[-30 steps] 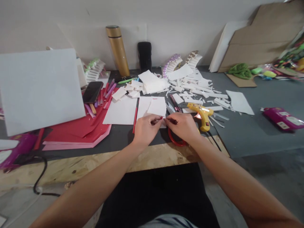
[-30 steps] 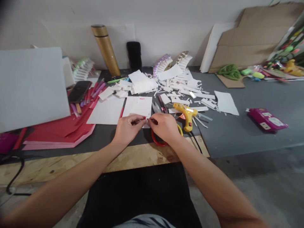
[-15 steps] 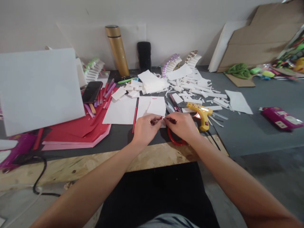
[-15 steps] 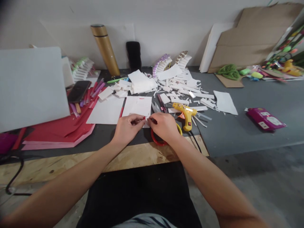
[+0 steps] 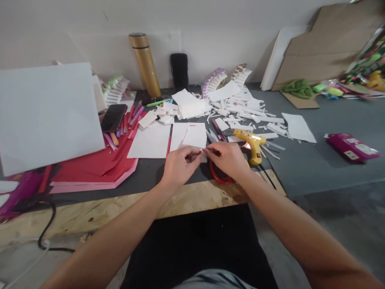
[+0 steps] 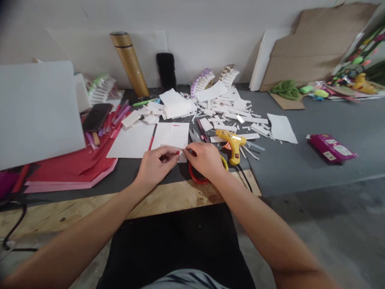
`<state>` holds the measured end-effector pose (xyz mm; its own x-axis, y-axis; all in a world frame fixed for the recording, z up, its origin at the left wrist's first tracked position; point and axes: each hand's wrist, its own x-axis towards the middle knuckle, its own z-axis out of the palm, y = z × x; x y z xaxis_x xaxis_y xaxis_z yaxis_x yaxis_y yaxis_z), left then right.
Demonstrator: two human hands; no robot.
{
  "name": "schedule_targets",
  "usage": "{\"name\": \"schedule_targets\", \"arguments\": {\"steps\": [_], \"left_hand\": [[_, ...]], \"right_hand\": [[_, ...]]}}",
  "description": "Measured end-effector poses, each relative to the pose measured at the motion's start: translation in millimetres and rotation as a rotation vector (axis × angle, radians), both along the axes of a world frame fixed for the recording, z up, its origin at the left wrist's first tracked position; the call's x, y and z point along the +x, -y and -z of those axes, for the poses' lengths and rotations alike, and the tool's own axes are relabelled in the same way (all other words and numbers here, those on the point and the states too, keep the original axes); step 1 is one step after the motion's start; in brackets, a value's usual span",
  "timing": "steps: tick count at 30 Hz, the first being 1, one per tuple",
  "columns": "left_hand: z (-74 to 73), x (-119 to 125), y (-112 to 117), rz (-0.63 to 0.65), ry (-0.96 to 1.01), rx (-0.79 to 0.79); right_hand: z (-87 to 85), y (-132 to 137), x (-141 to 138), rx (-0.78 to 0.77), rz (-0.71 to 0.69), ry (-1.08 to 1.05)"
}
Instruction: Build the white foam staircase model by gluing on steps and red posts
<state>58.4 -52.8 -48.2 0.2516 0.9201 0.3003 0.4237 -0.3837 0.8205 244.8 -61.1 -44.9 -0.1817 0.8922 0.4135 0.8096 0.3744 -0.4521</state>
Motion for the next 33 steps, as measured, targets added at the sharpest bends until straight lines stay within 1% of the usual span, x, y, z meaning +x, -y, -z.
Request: {"name": "schedule_targets", "arguments": {"steps": [3, 6, 11, 18, 23, 26, 33], "left_hand": [[1.1, -1, -1, -0.038, 0.015, -0.016], [5.6, 1, -4, -0.078, -0.007, -0.014], [11.7, 2, -8, -0.067, -0.011, 0.049], [7.4, 4, -8, -0.09, -0.063, 0.044], [6.6, 3, -7, -0.059, 0.033, -0.002], [6.6, 3, -7, -0.064, 0.052, -0.016], [7.9, 5, -7, -0.081, -0.011, 0.045]], "right_hand": [[0.3, 0, 0, -0.01, -0.003, -0.007], [1.4, -1, 1, -0.009, 0.003, -0.001], [1.6, -2, 1, -0.01, 0.002, 0.018], [0.1, -1, 0, -0.025, 0.005, 0.032], [-0.3, -1, 1, -0.022, 0.007, 0.042], [-0.6, -1, 0, -0.028, 0.012, 0.045], [-0.2, -1, -1, -0.034, 0.018, 0.05]]}}
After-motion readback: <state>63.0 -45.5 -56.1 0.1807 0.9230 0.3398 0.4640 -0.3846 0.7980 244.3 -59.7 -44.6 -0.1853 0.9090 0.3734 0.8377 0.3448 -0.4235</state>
